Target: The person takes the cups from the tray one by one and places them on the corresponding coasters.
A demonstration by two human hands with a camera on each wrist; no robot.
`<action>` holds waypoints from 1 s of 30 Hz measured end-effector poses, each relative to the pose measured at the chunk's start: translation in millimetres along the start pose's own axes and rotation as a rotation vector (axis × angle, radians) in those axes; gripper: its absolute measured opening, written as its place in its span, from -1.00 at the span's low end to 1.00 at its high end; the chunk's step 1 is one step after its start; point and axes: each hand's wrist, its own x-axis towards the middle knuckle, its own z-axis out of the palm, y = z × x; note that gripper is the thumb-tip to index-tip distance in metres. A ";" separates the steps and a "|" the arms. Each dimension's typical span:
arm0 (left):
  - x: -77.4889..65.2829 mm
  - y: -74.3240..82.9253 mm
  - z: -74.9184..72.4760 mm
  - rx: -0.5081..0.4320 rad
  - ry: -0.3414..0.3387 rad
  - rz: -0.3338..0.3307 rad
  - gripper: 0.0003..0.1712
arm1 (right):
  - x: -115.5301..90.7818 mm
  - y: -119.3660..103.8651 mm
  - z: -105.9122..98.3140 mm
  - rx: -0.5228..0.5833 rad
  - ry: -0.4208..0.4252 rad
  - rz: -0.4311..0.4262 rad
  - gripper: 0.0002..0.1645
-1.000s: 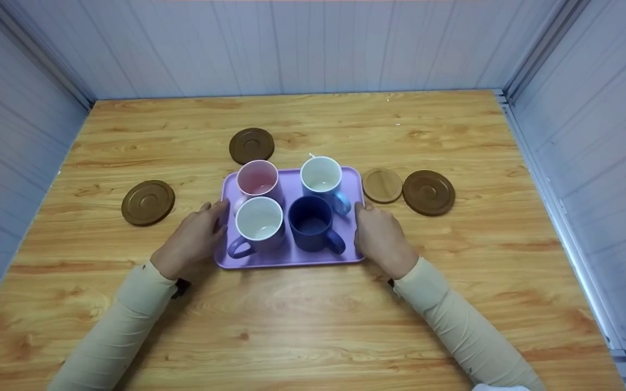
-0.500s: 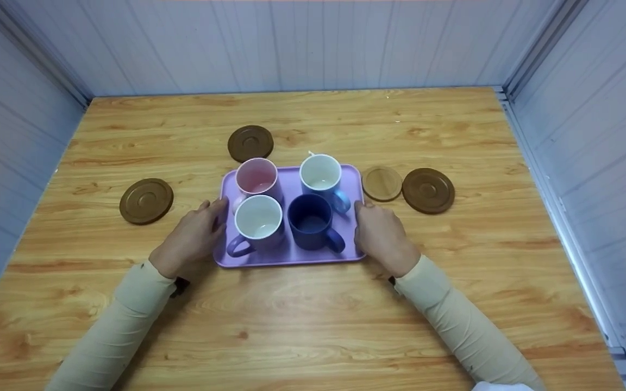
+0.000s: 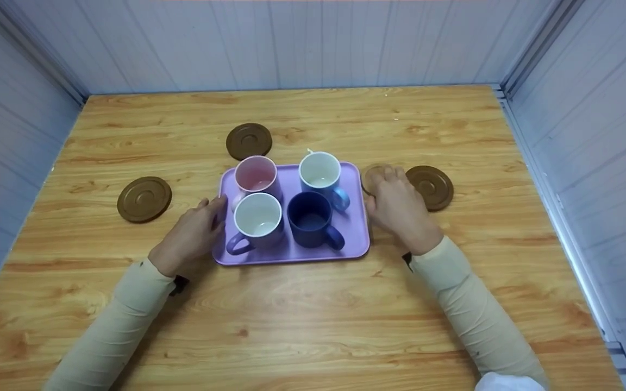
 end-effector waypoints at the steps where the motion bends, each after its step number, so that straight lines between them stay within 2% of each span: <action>1: 0.5 0.0 -0.3 0.002 -0.002 -0.004 -0.41 | 3.3 2.0 -1.0 -0.004 -0.021 0.003 -0.29; 8: 2.5 0.4 0.0 0.005 -0.021 -0.023 -0.41 | 26.2 14.9 -0.9 -0.033 -0.182 0.018 -0.14; 18: 1.5 0.3 -0.8 0.009 -0.020 -0.030 -0.41 | 46.8 25.8 8.6 -0.018 -0.295 0.005 -0.09; 22: 0.8 0.2 -0.9 0.008 -0.007 -0.017 -0.42 | 50.0 30.1 13.6 -0.007 -0.316 0.020 -0.11; 30: 0.6 -0.8 0.1 0.019 0.016 0.001 -0.44 | 49.8 35.5 21.0 0.001 -0.300 0.016 -0.14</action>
